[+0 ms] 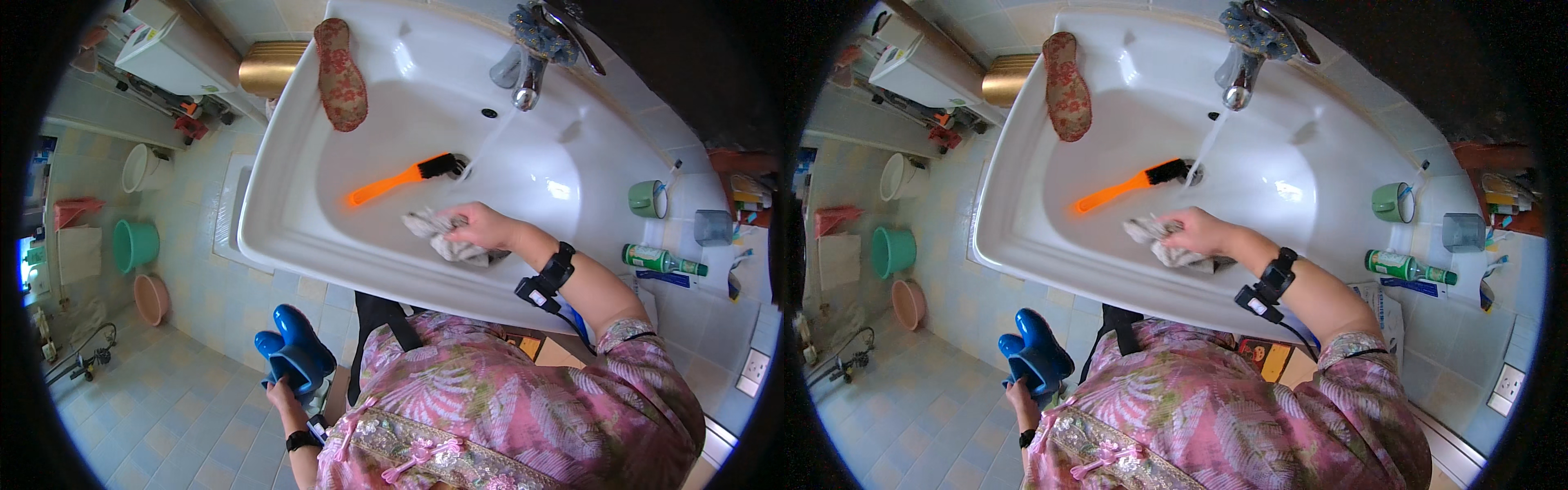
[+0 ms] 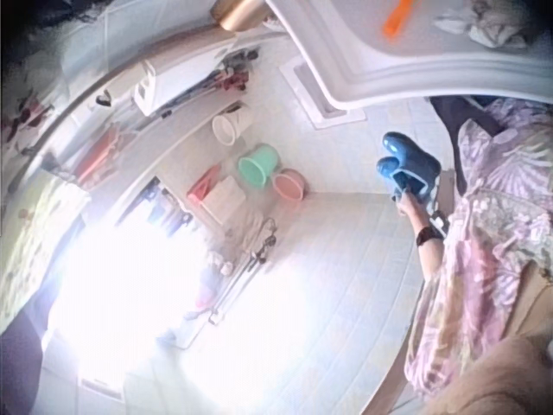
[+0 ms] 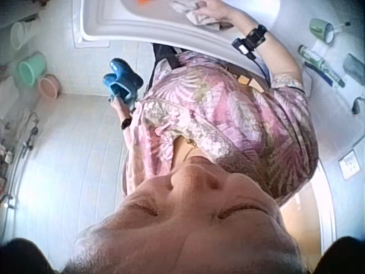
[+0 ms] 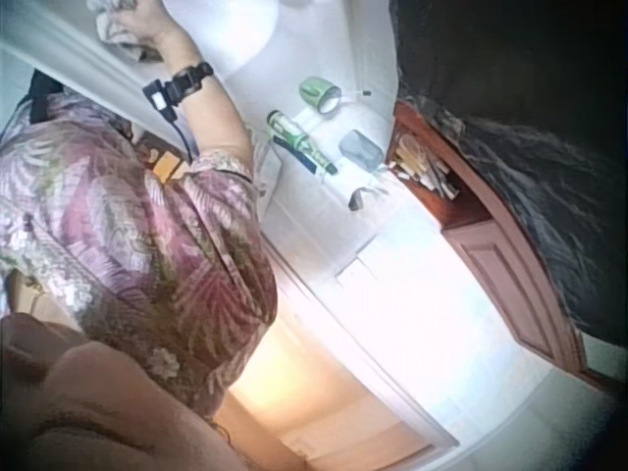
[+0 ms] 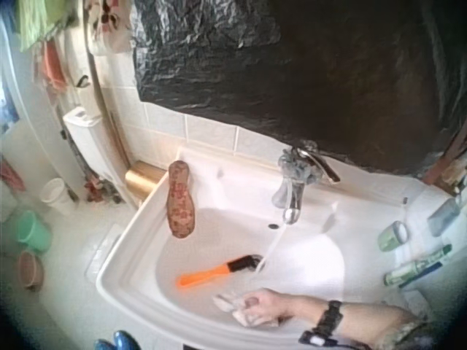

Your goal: The person rinses blue rain boots under a faucet, scrubs them with a brush, and wipes the boots and the sink with a cloth.

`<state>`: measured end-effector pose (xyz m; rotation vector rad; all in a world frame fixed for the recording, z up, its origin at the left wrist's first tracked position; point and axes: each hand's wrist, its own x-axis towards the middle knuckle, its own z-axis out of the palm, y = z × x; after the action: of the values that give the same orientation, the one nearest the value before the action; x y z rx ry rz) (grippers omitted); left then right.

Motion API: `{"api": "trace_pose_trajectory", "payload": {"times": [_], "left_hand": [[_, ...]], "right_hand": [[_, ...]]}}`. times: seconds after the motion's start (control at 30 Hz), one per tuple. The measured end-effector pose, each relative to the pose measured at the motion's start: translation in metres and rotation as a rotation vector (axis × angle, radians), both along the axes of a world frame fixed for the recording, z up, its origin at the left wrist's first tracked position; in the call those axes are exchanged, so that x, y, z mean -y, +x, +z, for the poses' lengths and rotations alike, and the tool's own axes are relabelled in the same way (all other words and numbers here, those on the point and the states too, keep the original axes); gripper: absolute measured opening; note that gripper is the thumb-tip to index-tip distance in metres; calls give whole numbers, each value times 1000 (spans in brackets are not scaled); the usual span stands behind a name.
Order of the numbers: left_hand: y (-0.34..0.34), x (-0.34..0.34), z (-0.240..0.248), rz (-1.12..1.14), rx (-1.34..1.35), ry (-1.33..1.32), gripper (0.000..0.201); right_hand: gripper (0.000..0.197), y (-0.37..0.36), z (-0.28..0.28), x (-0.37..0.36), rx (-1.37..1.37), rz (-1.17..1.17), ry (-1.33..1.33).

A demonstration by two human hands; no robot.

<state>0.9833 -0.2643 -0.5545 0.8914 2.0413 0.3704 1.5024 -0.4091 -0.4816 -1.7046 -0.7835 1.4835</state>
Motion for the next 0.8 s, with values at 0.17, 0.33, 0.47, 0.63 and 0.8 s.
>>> {"api": "trace_pose_trajectory", "payload": {"times": [0.17, 0.33, 0.47, 0.63, 0.8], "left_hand": [[-2, -9, -10, -19, 49, 10, 25], [6, -3, -20, -31, 42, 41, 24], [-12, 1, -27, -38, -38, 22, 22], [-29, 10, -28, 26, -66, -5, 21], [-42, 7, -23, 27, -77, -21, 22]], "right_hand": [[40, -37, 11, -61, -110, 71, 327], [33, -35, -30, 4, 480, 150, 391], [30, -14, -27, 112, 485, 83, 270], [30, 6, 17, 162, 429, 268, -75], [29, -58, 9, 98, 564, 190, 375]]}}
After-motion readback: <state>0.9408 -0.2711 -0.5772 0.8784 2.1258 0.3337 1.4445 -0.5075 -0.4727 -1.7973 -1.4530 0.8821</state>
